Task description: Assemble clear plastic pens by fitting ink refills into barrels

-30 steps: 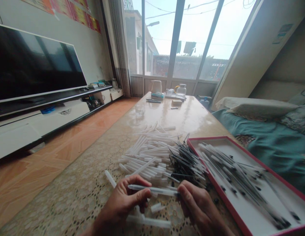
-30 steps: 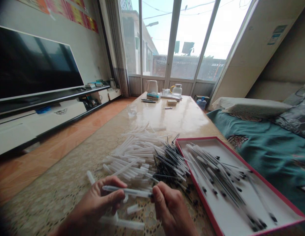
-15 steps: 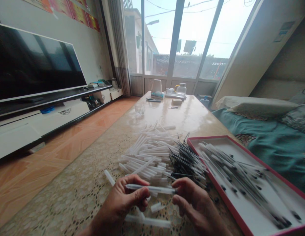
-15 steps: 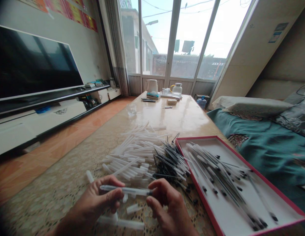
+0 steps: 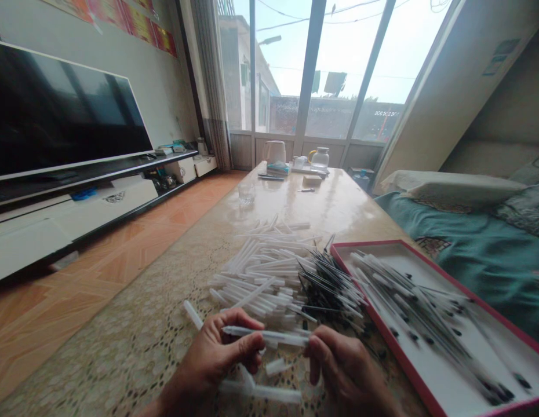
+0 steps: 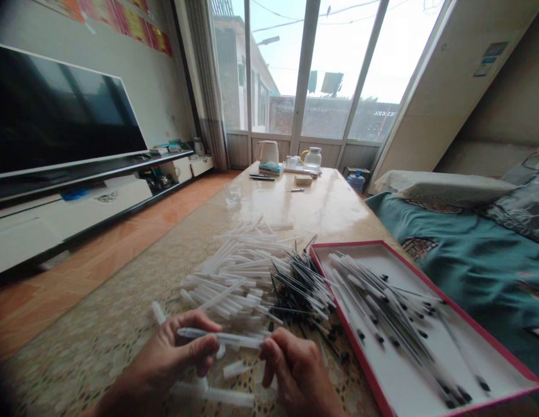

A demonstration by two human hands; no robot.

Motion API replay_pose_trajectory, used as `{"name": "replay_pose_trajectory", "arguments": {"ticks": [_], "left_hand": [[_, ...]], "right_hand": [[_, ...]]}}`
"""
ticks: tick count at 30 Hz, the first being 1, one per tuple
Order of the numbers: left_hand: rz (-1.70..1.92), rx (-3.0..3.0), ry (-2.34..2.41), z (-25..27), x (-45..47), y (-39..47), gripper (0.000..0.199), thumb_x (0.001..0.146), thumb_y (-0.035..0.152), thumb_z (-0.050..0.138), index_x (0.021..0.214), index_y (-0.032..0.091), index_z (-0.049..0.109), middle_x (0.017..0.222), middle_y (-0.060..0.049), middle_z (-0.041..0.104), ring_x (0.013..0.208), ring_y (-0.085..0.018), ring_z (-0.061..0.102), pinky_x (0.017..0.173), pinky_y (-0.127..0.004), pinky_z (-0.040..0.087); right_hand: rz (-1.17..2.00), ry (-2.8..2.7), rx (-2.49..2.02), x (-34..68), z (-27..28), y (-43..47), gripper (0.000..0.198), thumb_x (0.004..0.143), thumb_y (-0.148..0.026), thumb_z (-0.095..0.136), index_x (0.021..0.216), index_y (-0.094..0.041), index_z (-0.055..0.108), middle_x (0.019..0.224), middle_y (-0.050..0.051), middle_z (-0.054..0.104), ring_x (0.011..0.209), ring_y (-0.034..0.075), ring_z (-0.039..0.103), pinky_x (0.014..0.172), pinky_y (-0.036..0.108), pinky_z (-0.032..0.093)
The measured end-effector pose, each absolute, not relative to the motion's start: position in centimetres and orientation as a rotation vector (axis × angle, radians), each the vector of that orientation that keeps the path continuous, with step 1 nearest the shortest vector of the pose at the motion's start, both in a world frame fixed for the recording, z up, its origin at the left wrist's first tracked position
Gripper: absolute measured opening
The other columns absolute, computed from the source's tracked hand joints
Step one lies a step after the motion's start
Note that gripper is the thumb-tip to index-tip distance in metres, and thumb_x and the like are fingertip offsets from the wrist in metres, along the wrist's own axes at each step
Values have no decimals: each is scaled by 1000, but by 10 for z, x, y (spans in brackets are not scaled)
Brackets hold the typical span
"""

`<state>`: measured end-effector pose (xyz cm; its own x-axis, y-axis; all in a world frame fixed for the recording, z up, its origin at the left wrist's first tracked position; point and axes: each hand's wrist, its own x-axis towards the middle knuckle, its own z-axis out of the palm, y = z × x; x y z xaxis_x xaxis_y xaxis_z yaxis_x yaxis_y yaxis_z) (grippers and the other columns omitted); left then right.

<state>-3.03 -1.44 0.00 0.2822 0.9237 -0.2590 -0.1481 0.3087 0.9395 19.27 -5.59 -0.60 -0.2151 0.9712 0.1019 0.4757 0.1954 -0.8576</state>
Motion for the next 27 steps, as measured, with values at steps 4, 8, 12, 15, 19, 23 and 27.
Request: {"name": "replay_pose_trajectory", "arguments": {"ticks": [4,8,12,15,19,23,27], "left_hand": [[900,977,999,0,-30,-14,33,60,38,87,73,14,68,48,0,71,40,-9,59,44,-16,42],[902,968,993,3,-30,-15,32,60,37,87,72,15,68,48,1,71,42,-9,59,45,-16,41],[895,978,1007,6,-29,-15,32,60,37,87,72,14,68,48,1,70,41,-9,59,46,-17,42],[904,967,997,5,-29,-15,32,59,36,87,72,14,68,47,1,70,41,-9,59,45,-17,41],[910,963,998,2,-30,-14,33,58,38,87,72,14,68,48,0,71,40,-10,60,44,-17,42],[915,967,995,1,-30,-14,33,59,38,87,72,14,68,48,0,71,40,-9,59,44,-16,41],[916,964,990,2,-29,-14,31,60,36,87,71,15,68,48,1,70,41,-9,59,44,-16,40]], "right_hand": [[986,-1753,-1355,192,-8,-55,29,95,-43,44,94,-17,58,66,0,63,59,14,57,56,21,40],[975,-1759,-1396,193,-8,-57,40,97,-45,37,76,-18,58,61,0,59,55,13,53,54,22,38],[920,-1765,-1386,194,-9,-58,34,96,-43,39,80,-19,56,63,0,60,56,14,53,54,22,38],[992,-1753,-1384,194,-9,-57,25,94,-41,46,98,-18,56,66,0,63,58,14,56,54,22,39],[949,-1764,-1364,192,-8,-57,40,98,-43,35,72,-19,55,59,0,62,54,13,54,54,22,37],[969,-1734,-1369,191,-7,-55,25,95,-40,45,96,-18,57,65,0,65,56,14,55,53,21,38],[959,-1741,-1382,191,-9,-54,32,96,-42,41,89,-18,61,63,0,64,56,14,55,54,21,38]]}}
